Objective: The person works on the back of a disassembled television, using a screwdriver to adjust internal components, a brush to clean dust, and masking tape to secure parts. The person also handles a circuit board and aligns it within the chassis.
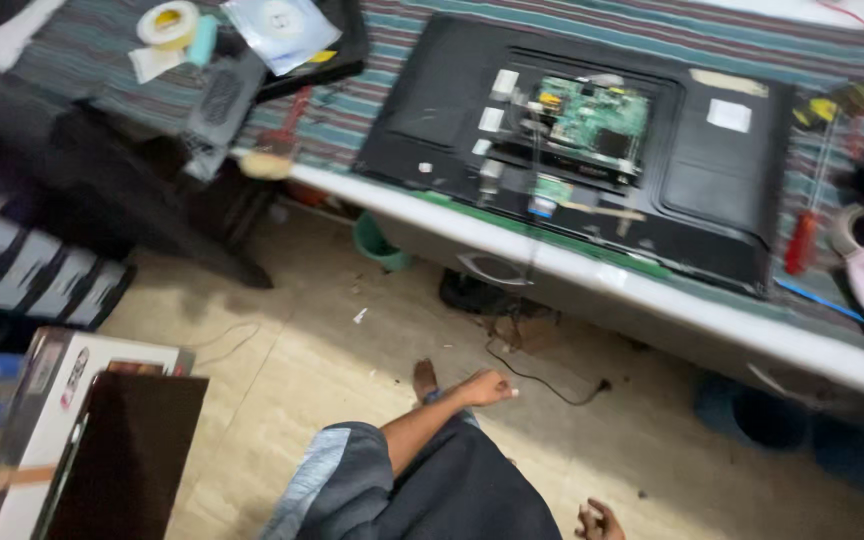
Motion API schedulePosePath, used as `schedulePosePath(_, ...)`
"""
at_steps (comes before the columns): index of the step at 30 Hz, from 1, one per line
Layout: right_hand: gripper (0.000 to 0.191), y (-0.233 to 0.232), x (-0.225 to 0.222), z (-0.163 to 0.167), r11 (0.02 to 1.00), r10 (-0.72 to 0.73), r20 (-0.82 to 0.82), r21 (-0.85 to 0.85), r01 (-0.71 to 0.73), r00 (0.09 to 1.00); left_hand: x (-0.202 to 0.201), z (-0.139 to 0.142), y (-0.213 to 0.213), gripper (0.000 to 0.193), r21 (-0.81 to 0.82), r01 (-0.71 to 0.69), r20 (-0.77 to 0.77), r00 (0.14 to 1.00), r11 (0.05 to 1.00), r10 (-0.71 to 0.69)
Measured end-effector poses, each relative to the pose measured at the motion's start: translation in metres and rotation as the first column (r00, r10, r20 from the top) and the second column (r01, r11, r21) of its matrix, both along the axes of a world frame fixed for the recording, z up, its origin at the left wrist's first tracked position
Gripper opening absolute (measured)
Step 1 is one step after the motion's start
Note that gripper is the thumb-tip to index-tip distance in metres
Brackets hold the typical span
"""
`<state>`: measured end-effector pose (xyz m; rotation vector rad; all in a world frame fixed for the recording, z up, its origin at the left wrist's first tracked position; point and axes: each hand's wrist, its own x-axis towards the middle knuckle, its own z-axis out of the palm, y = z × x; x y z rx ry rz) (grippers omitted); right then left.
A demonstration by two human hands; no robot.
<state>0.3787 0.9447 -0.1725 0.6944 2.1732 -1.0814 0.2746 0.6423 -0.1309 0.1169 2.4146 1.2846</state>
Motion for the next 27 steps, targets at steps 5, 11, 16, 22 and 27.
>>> schedulePosePath(5, 0.049, -0.029, -0.014, -0.018, 0.989, 0.143, 0.176, -0.049, -0.136, 0.974, 0.051, -0.044, -0.057, 0.047, -0.034, -0.401, 0.057, 0.914, 0.916, 0.402)
schedulePosePath(11, 0.048, -0.053, -0.040, -0.015, 0.961, 0.267, 0.149, -0.116, -0.251, 0.952, 0.131, -0.045, -0.139, 0.027, -0.351, -0.652, 0.012, 0.715, 0.672, 0.699)
schedulePosePath(16, 0.047, -0.093, -0.080, 0.003, 0.952, 0.276, 0.036, -0.150, -0.268, 0.960, 0.130, 0.005, -0.220, 0.025, -0.146, -0.963, -0.355, 0.264, 0.226, 0.897)
schedulePosePath(22, 0.048, -0.193, -0.123, 0.025, 0.946, 0.293, -0.052, -0.130, -0.297, 0.955, 0.041, 0.113, -0.421, 0.018, 0.598, -0.779, -0.489, -0.166, 0.190, 0.856)
schedulePosePath(27, 0.045, -0.332, -0.153, 0.018, 0.945, 0.317, 0.036, -0.097, -0.313, 0.948, -0.083, 0.189, -0.614, 0.020, 0.518, -0.797, -0.690, -0.177, 0.309, 0.702)
